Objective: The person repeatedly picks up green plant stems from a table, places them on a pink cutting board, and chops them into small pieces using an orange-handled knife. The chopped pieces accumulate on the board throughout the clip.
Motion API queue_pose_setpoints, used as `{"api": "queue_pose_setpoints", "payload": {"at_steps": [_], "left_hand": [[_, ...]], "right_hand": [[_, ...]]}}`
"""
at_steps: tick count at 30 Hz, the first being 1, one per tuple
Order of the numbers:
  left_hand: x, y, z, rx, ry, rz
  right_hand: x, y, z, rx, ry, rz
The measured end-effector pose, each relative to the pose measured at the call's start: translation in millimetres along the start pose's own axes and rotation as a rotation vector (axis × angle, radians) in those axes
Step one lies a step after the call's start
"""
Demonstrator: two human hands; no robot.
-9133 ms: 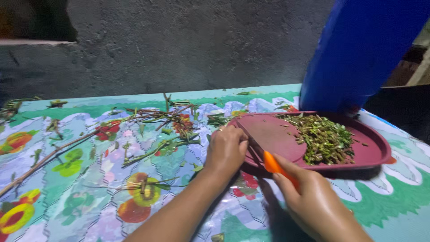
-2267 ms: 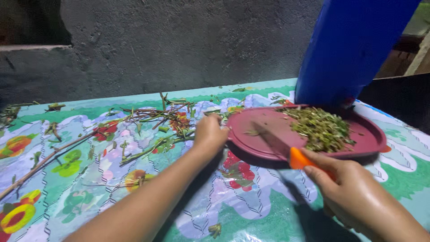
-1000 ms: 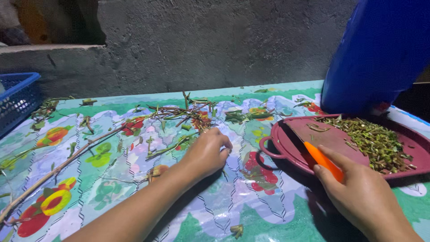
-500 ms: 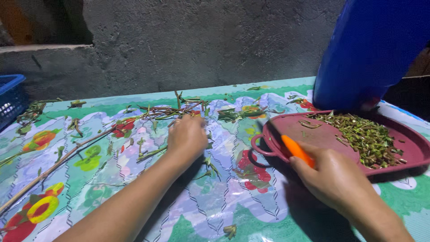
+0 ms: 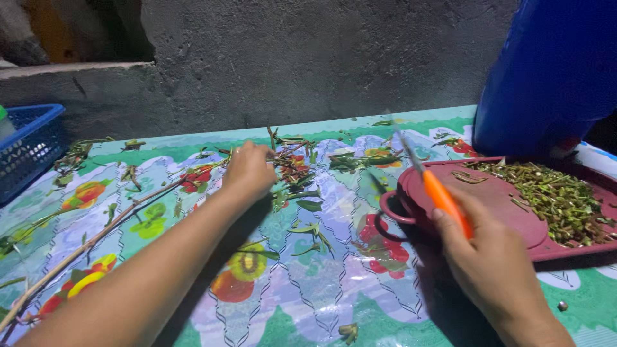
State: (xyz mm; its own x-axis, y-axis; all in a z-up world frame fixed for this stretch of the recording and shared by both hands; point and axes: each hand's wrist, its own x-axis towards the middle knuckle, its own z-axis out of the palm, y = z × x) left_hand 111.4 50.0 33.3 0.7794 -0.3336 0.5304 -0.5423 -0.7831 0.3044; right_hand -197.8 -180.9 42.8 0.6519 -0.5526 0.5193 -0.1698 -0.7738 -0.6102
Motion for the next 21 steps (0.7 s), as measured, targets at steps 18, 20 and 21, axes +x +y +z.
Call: {"api": "queue_pose_setpoints", "payload": {"at_steps": [18,20,21], "left_hand": [[32,-20,20,0.213,-0.067,0.099],[36,-25,25,0.154,-0.004,0.147],[38,-29,29,0.122,0.033,0.181]], "right_hand": [[-4,-11,1,-0.013,0.052,0.138],[-4,-9,2,-0.015,0.053,0.16],[-5,-8,3,-0.017,0.053,0.171]]}}
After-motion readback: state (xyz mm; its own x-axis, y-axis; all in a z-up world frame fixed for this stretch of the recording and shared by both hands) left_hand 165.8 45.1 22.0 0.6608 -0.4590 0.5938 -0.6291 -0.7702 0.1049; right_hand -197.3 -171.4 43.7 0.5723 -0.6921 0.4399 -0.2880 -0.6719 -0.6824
